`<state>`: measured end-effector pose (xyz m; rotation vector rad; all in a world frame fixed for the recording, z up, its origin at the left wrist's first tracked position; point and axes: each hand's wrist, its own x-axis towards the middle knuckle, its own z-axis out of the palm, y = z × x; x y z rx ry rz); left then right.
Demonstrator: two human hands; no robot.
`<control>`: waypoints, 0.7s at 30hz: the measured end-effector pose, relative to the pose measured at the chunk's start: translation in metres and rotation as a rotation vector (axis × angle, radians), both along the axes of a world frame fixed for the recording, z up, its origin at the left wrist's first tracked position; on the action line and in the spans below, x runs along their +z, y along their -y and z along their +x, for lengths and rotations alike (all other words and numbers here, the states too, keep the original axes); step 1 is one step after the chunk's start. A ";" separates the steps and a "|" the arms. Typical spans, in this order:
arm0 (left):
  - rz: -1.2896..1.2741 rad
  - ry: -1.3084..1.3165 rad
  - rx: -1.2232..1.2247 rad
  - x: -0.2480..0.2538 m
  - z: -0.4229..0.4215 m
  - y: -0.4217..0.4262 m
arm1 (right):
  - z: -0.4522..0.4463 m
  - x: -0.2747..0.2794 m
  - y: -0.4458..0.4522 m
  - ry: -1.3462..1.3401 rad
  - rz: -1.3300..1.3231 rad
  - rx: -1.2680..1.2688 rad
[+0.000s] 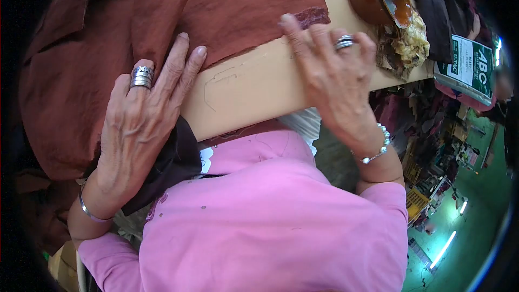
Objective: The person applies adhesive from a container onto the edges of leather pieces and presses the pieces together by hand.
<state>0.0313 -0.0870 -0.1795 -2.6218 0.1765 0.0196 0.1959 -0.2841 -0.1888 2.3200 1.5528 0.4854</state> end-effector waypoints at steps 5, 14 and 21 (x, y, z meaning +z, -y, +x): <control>-0.065 -0.009 0.016 0.004 0.001 0.000 | -0.013 0.003 -0.012 -0.325 0.133 0.114; -0.101 0.016 0.013 0.005 0.003 0.000 | 0.102 0.066 0.046 -0.143 0.289 -0.102; -0.078 0.026 0.003 0.006 0.002 0.000 | 0.137 0.050 0.046 -0.280 0.102 -0.188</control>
